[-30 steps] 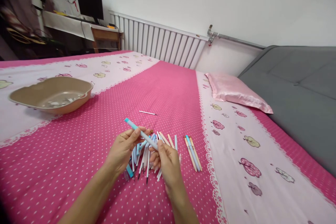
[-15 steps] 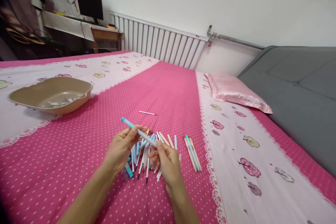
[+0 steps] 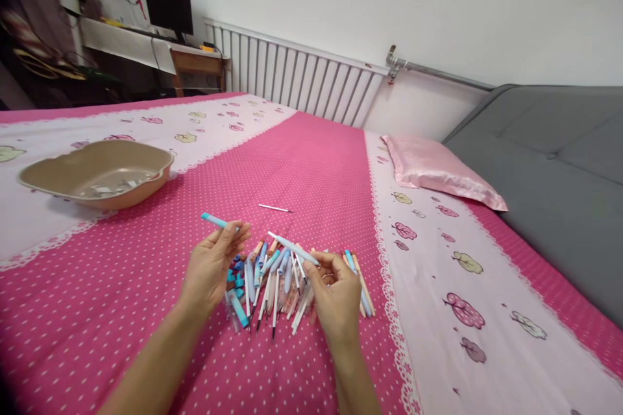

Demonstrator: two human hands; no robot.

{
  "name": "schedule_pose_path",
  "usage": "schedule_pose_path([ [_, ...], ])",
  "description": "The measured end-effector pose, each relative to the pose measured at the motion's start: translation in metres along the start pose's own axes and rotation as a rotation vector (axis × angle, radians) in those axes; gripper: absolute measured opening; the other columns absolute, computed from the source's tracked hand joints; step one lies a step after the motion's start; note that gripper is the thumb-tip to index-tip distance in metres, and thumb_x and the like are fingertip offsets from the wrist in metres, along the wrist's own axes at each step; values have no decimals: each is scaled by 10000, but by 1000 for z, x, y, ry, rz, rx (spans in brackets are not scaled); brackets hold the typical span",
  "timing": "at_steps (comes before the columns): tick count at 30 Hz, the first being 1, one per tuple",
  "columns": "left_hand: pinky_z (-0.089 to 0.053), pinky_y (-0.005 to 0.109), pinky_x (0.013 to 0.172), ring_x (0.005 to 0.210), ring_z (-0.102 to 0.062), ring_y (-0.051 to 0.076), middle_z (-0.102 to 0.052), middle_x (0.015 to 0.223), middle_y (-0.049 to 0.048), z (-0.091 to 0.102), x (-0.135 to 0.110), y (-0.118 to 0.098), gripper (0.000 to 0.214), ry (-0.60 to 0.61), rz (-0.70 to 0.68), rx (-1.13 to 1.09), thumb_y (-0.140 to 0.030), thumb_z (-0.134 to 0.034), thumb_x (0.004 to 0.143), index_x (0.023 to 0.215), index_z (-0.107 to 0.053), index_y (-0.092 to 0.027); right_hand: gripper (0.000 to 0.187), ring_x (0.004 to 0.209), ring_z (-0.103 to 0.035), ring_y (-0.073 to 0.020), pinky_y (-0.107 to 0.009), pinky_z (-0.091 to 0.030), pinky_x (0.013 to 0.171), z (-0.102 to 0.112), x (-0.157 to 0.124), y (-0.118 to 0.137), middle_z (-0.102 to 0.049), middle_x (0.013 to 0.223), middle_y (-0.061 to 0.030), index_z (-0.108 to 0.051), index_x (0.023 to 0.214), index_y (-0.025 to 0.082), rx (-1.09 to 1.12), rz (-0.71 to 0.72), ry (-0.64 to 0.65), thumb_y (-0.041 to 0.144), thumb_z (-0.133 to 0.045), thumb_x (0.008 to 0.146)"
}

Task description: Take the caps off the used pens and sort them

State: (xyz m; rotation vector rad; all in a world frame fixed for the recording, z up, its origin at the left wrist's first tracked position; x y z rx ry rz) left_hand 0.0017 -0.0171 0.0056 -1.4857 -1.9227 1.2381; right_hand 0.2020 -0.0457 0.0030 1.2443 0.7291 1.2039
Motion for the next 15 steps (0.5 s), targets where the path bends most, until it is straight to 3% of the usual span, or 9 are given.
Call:
schedule_pose_path([
  [3, -399, 171, 481, 543, -562, 85, -679, 717, 34, 3, 0, -1, 379, -53, -49, 195, -459, -734, 590, 778, -683, -134, 320, 641, -561, -163, -290, -464, 601, 2, 1, 0, -645, 748, -48, -647, 913, 145, -78, 29, -48, 400, -653, 721],
  [5, -371, 187, 458, 469, -507, 80, -654, 645, 16, 4, 1, 2, 374, -19, -61, 330, -463, -719, 593, 749, -683, -126, 308, 628, -558, -161, -286, -465, 590, 1, 0, 2, -635, 720, -43, -650, 903, 141, -114, 49, -66, 396, -641, 730],
  [10, -313, 211, 481, 526, -540, 146, -649, 597, 18, 5, 2, 6, 331, 144, -170, 848, -455, -602, 689, 740, -712, -148, 281, 635, -562, -159, -285, -468, 602, 1, -4, 12, -636, 724, -40, -653, 892, 146, -143, 93, -103, 382, -634, 740],
  [15, -192, 237, 477, 472, -474, 147, -528, 457, 17, 4, -2, 1, 401, 100, -270, 1424, -479, -460, 770, 595, -665, -181, 281, 672, -565, -166, -289, -467, 627, 16, -15, 33, -636, 747, -44, -653, 882, 161, -105, 121, -170, 387, -669, 716],
])
Point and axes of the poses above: each hand's wrist, its own x-axis towards the middle knuckle, its own z-axis out of the back of the hand, y = z × x, the point moved 3 cm from there along x, towards the middle knuckle
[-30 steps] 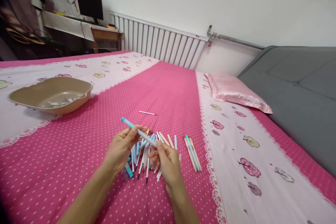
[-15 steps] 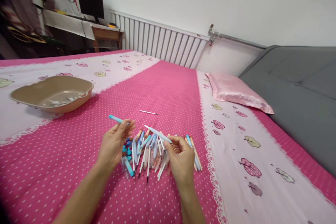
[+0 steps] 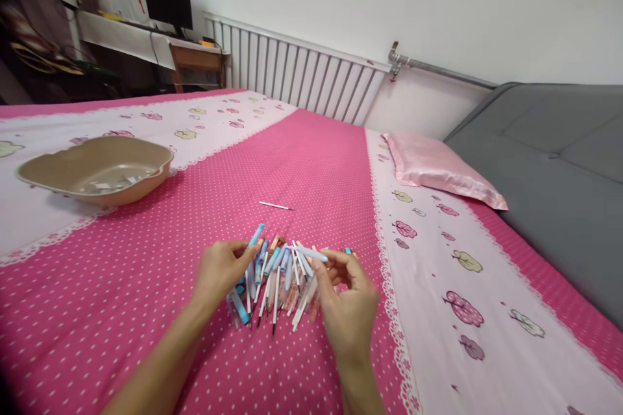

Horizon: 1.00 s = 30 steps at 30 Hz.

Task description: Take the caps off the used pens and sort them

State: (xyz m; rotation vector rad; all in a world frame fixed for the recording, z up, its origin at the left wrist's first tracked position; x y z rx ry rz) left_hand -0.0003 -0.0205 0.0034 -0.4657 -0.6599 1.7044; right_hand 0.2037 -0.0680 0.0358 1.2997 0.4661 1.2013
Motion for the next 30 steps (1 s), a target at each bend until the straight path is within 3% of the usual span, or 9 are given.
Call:
schedule_pose_path([
  [4, -183, 254, 491, 506, -501, 173, -572, 513, 53, -2, 0, 1, 394, 31, 23, 138, -472, -441, 774, 589, -657, -199, 287, 727, -575, -175, -285, -469, 632, 11, -2, 5, -633, 821, -64, -633, 917, 163, 116, -22, -84, 366, -676, 718],
  [8, -188, 259, 505, 538, -533, 192, -613, 554, 82, -7, 2, 4, 371, 32, 16, 140, -453, -459, 770, 607, -684, -207, 304, 679, -577, -173, -289, -474, 606, -5, 4, -14, -644, 787, -67, -638, 922, 153, 28, -15, -103, 382, -657, 723],
  [10, -204, 257, 514, 553, -545, 199, -638, 579, 92, -9, 3, 4, 331, 27, 5, 78, -442, -493, 757, 670, -718, -215, 307, 634, -578, -175, -302, -479, 597, -19, 8, -31, -651, 740, -64, -646, 912, 146, -63, -32, -42, 391, -635, 728],
  [14, -241, 259, 532, 604, -579, 231, -669, 631, 114, -8, 2, 2, 306, 40, -11, -19, -432, -552, 724, 813, -747, -214, 281, 663, -630, -197, -323, -492, 648, -34, 16, -60, -686, 779, -69, -654, 921, 154, -138, -118, 219, 336, -616, 710],
  [16, -247, 260, 532, 625, -590, 242, -673, 641, 116, -7, 3, 1, 340, 55, -5, 17, -445, -537, 734, 869, -743, -210, 330, 655, -638, -204, -333, -489, 645, -25, 22, -67, -694, 811, -67, -648, 979, 169, -226, -136, 286, 339, -616, 698],
  [20, -249, 246, 528, 625, -586, 216, -668, 646, 84, -6, 4, 1, 378, 81, 2, 75, -458, -498, 757, 954, -719, -223, 393, 825, -630, -276, -383, -457, 693, 9, 37, -77, -669, 980, -141, -620, 1087, 173, -699, -120, 205, 362, -539, 752],
  [23, -242, 244, 526, 584, -561, 193, -647, 626, 59, -6, 5, 2, 389, 81, -4, 73, -467, -481, 766, 969, -712, -229, 443, 892, -604, -331, -404, -442, 666, 23, 42, -94, -638, 997, -208, -605, 1087, 126, -970, -243, 248, 390, -552, 735],
  [30, -224, 242, 511, 502, -481, 161, -512, 479, -2, -5, 5, 1, 402, 56, -37, -8, -489, -480, 756, 918, -720, -210, 249, 731, -618, -290, -368, -422, 594, 19, 43, -112, -653, 807, -172, -603, 950, 124, -907, -338, 303, 245, -509, 755],
])
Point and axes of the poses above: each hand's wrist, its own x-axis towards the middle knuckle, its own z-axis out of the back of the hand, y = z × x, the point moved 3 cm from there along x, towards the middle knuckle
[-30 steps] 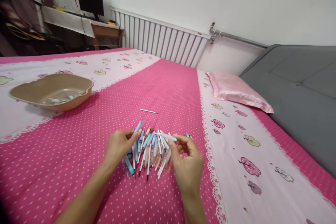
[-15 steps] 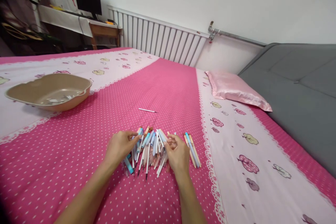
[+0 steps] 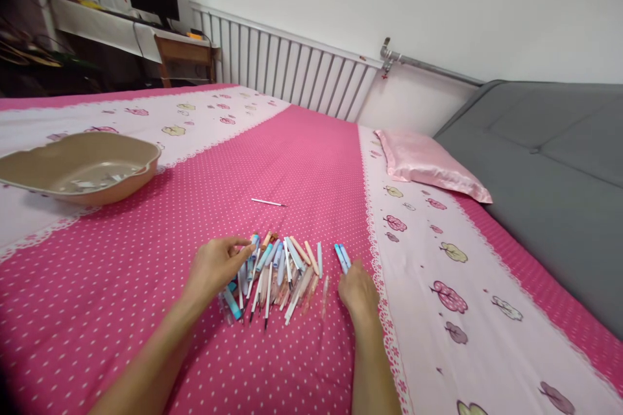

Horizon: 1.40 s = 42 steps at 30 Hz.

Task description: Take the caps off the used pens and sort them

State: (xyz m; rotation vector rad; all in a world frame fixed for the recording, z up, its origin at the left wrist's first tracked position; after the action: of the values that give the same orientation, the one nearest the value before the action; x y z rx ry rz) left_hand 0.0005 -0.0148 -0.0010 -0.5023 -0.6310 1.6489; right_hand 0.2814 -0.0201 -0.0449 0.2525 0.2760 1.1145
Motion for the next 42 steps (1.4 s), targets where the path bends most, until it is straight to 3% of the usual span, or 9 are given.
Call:
schedule_pose_path([
  [4, -225, 229, 492, 462, -424, 131, -459, 449, -30, -5, 0, -1, 411, 5, -43, -212, -501, -515, 740, 874, -722, -172, 217, 678, -597, -227, -324, -433, 587, 16, -11, 13, -630, 749, -89, -580, 931, 157, 192, 80, 38, 300, -455, 826],
  [6, -263, 221, 497, 494, -453, 132, -518, 492, -19, -10, -3, -7, 399, 61, -79, -426, -502, -541, 728, 807, -724, -156, 240, 617, -564, -171, -275, -434, 561, 24, -24, 29, -598, 701, -27, -575, 920, 179, 545, 162, 196, 383, -489, 827],
  [9, -373, 231, 579, 632, -549, 168, -657, 685, 34, -18, -13, -23, 364, 211, -90, -755, -478, -613, 692, 783, -722, -143, 296, 525, -487, -96, -198, -387, 490, 29, -51, 58, -552, 653, 18, -579, 910, 173, 1118, 207, 557, 433, -603, 770],
  [14, -418, 261, 542, 541, -554, 155, -661, 695, 61, -25, -31, -46, 417, 510, -35, -1124, -454, -676, 663, 928, -695, -132, 362, 488, -455, -53, -152, -365, 458, 19, -79, 89, -535, 618, 48, -598, 999, 179, 1331, 215, 745, 357, -714, 706],
  [18, -375, 212, 520, 523, -500, 96, -641, 665, 31, -22, -29, -42, 361, 440, 36, -1179, -406, -741, 609, 833, -705, -125, 425, 525, -504, -52, -153, -422, 497, 13, -79, 92, -548, 666, 51, -596, 1014, 180, 1384, 195, 732, 310, -770, 649],
  [26, -336, 190, 522, 497, -428, 60, -549, 546, -25, -16, -22, -36, 286, 351, 76, -1196, -396, -733, 635, 631, -648, -123, 300, 464, -511, -32, -104, -352, 396, 9, -75, 87, -625, 679, 4, -581, 930, 159, 1327, 195, 834, 382, -674, 753],
  [29, -354, 186, 525, 508, -453, 64, -570, 574, -12, -17, -22, -34, 274, 380, 66, -1216, -386, -718, 663, 681, -659, -119, 291, 437, -488, -24, -101, -345, 378, 10, -75, 88, -622, 658, 11, -578, 859, 152, 1370, 170, 841, 378, -701, 725],
  [35, -451, 221, 616, 606, -571, 109, -623, 658, 26, -23, -24, -35, 279, 606, -27, -1310, -317, -710, 694, 899, -689, -129, 331, 389, -449, -16, -109, -351, 365, 13, -75, 90, -615, 600, 22, -576, 782, 140, 1470, 90, 807, 381, -760, 649],
  [42, -467, 273, 495, 474, -564, 141, -596, 567, 15, -28, -26, -39, 332, 553, 31, -1354, -367, -699, 686, 917, -687, -128, 443, 444, -507, -54, -148, -436, 438, 13, -75, 93, -638, 619, 16, -571, 957, 148, 1487, 149, 588, 349, -781, 622],
])
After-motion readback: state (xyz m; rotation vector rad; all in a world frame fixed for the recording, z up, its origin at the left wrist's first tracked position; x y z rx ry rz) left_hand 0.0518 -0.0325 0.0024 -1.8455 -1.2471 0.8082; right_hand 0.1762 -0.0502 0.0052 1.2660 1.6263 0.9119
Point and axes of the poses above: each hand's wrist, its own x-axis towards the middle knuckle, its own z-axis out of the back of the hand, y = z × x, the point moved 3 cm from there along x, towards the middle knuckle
